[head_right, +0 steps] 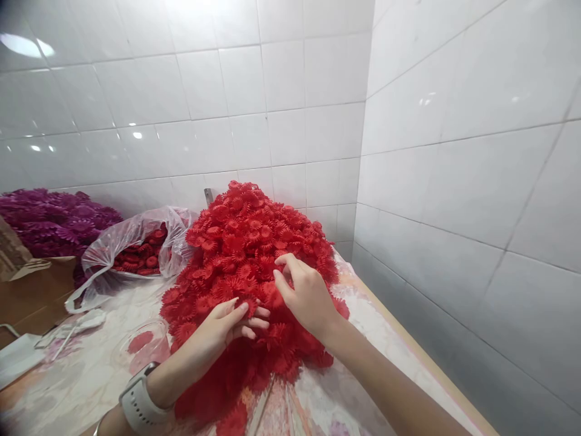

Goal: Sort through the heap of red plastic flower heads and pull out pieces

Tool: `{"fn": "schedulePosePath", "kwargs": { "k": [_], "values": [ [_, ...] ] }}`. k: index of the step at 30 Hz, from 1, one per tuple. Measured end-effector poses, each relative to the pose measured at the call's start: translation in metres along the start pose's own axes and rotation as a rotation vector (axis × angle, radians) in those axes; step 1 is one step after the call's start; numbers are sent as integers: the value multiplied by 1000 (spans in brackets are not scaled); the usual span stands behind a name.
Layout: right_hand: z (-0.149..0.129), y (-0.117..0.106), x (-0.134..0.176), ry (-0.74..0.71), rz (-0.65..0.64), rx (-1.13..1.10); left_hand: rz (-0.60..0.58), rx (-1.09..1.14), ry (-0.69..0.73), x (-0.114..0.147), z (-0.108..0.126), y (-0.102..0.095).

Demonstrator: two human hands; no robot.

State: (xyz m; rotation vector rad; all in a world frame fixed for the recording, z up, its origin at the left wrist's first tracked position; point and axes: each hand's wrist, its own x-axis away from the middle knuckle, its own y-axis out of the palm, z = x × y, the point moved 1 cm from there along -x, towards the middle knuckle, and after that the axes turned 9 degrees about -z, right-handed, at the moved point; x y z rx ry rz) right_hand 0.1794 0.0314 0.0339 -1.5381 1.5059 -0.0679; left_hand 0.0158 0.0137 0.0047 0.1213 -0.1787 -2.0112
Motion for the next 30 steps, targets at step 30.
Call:
{"fn": "schedulePosePath", "kwargs": {
  "k": [30],
  "values": [
    [10, 5, -1, 128, 152, -271, -67, -105, -67, 10, 0, 1]
  ]
}}
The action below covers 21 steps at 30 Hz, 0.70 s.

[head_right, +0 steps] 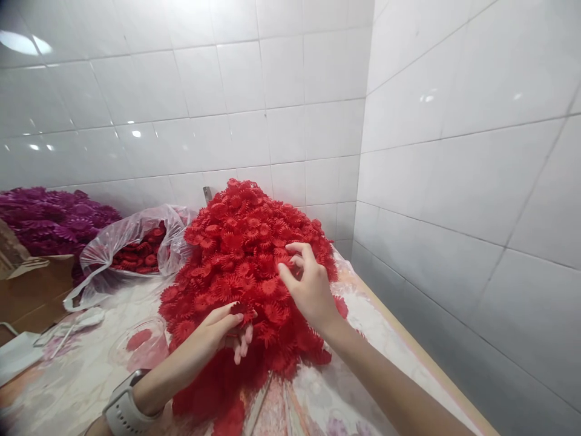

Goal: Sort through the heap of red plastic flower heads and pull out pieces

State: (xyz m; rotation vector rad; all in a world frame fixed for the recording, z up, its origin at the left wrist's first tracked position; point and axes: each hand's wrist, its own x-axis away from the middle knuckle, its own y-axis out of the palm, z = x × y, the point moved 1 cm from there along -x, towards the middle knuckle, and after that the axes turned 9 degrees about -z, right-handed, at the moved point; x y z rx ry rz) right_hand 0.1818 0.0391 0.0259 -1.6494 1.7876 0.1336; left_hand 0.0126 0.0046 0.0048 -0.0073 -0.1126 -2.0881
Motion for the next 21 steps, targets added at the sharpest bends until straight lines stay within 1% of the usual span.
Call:
{"fn": "schedulePosePath", "kwargs": {
  "k": [3, 5, 7, 11, 14, 18, 20, 21],
  "values": [
    [1, -1, -2, 36, -144, 205, -2, 25, 10, -1, -2, -1],
    [-1, 1, -1, 30, -230, 271, 13, 24, 5, -2, -2, -2],
    [-3, 3, 1, 3, -253, 295, 26, 20, -6, -2, -2, -3],
    [-3, 6, 4, -117, -220, 404, 30, 42, -11, -4, -4, -4],
    [0, 6, 3, -222, -186, 423, 39, 50, -12, -4, -5, -4],
    [-2, 4, 3, -329, -78, 387, 66, 27, 15, -4, -5, -3],
    [-7, 3, 5, -340, -62, 321, 91, -5, 27, -4, -6, -4],
    [-9, 3, 7, -335, -77, 272, 99, -27, 25, -4, -7, -4]
  ]
}}
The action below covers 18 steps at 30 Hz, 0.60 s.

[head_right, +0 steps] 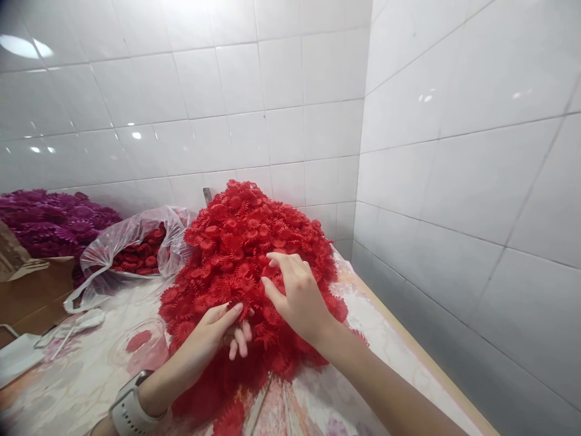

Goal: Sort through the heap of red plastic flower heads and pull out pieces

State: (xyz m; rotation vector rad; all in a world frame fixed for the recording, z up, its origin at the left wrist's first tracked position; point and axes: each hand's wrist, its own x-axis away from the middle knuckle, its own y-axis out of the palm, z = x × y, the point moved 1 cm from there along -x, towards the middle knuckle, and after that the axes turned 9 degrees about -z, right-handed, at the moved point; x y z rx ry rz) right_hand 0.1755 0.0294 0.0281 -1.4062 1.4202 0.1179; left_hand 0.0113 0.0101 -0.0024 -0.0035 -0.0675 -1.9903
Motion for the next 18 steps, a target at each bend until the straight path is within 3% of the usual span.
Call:
{"fn": "schedulePosePath", "kwargs": {
  "k": [5, 9, 14, 18],
  "values": [
    [-17, 2, 6, -29, -228, -286, 0, -79, -29, 1, -1, -3],
    [-23, 6, 8, 8, -441, -385, -11, -64, -22, 6, 4, -1],
    [-22, 12, 10, 53, -464, -351, -108, 47, 98, 9, 11, 2],
    [-18, 16, 10, 27, -423, -245, -116, 73, 41, 11, 12, 5]
  ]
}}
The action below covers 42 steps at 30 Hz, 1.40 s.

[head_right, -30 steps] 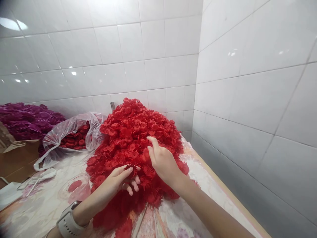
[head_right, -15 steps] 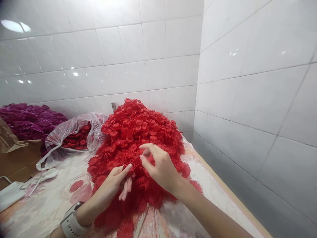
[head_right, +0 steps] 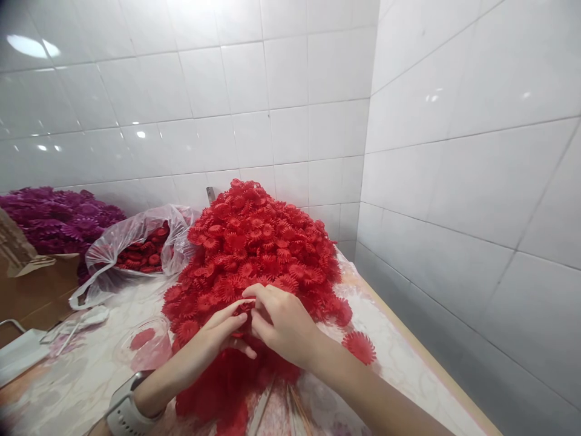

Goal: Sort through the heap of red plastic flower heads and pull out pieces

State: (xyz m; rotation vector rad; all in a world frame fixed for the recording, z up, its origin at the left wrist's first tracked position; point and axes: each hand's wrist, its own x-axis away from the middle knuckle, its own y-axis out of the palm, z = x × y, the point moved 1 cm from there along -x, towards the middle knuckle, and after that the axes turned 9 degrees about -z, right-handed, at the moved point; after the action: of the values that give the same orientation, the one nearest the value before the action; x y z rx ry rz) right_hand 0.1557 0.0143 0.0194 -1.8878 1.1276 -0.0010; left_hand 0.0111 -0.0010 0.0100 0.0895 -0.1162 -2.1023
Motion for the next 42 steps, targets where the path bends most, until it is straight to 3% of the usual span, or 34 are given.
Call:
{"fn": "schedulePosePath", "kwargs": {
  "k": [2, 6, 7, 9, 12, 14, 16, 19, 21, 25, 29, 33, 39, 42],
  "values": [
    [5, -6, -1, 17, 77, -9, 6, 19, -30, 1, 0, 3],
    [18, -29, -2, 120, 479, -25, 1, 43, -71, 2, -1, 8],
    [20, -33, -2, 136, 525, -39, 9, 47, -74, 2, -1, 8],
    [20, -34, -2, 121, 424, -84, 43, 49, -68, 0, -3, 6],
    [10, -19, 0, -10, 66, -75, 115, 32, -47, -3, -4, 3],
    [4, -10, 1, -99, -10, -21, 120, 25, -49, -3, -3, 3],
    [5, -8, 1, -107, 86, 11, 77, 35, -63, -2, -1, 5],
    [14, -18, -1, 0, 417, 36, 25, 51, -75, 0, 0, 6],
    [23, -25, -3, 76, 516, 68, 29, 56, -72, 1, -1, 4],
    [31, -19, -6, 148, 322, 199, 97, 75, -19, -3, -6, -4],
    [23, -9, -4, 118, 286, 260, 170, 27, 24, -8, -7, -7],
    [6, -8, -1, 59, 273, 135, 116, -80, -47, -8, -7, -6],
    [-5, -8, 2, -22, -15, -67, 97, -71, -55, -2, -4, -3],
    [-1, -7, 2, 5, -39, -25, 27, 29, -45, 1, 0, 2]
  ]
}}
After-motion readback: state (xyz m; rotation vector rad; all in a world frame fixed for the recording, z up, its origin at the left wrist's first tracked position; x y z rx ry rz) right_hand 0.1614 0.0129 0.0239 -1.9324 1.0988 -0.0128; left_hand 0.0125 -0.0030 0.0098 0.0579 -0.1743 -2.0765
